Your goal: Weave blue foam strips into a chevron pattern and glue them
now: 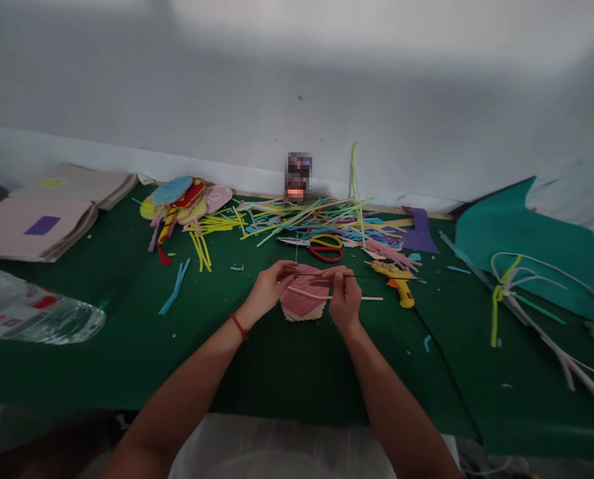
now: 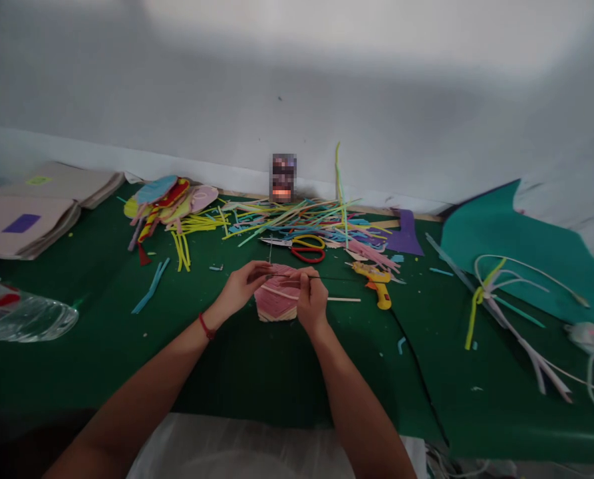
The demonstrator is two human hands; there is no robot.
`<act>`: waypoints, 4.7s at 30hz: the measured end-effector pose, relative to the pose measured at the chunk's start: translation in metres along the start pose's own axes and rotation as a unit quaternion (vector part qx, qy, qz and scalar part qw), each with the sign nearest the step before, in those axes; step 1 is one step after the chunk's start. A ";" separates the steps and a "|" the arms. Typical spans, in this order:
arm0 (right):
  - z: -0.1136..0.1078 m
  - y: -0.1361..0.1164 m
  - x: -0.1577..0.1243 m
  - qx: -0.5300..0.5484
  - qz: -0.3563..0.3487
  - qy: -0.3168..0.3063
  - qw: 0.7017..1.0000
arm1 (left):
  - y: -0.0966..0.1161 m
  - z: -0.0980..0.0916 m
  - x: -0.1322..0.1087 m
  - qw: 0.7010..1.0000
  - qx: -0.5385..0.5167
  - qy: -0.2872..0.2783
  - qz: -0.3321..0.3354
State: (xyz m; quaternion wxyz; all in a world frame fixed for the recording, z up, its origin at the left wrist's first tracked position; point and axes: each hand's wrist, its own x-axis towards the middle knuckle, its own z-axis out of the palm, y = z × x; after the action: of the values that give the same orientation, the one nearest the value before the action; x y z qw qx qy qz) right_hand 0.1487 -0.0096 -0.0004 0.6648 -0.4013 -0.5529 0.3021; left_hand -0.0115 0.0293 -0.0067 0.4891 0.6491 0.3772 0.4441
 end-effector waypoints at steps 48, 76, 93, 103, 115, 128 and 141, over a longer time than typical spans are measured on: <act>-0.001 0.017 0.013 0.146 0.162 0.108 0.970 | -0.003 0.007 0.001 0.997 -0.058 0.032 -0.027; 0.014 -0.008 -0.002 0.033 0.114 0.107 0.987 | -0.003 0.008 -0.003 0.992 0.088 0.090 0.003; 0.007 -0.010 -0.002 0.030 0.051 0.123 0.991 | -0.006 -0.002 0.005 0.997 0.003 0.077 -0.020; -0.001 -0.006 0.011 0.045 0.080 0.149 0.985 | 0.001 -0.010 0.008 0.981 -0.192 0.017 -0.037; -0.003 0.000 0.013 0.061 0.101 0.133 0.984 | 0.007 -0.011 0.007 0.985 -0.132 0.088 -0.069; -0.004 -0.001 0.013 0.037 0.115 0.121 0.985 | 0.012 -0.026 0.008 0.993 -0.006 0.114 -0.030; -0.005 0.006 0.015 0.076 0.198 0.033 0.977 | 0.010 -0.020 0.008 0.997 0.045 0.062 -0.017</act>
State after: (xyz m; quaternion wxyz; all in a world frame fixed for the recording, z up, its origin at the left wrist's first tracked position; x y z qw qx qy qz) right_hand 0.1569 0.0054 0.0014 0.6383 -0.4606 -0.4155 0.4558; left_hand -0.0272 0.0406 0.0074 0.4422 0.6351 0.4377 0.4577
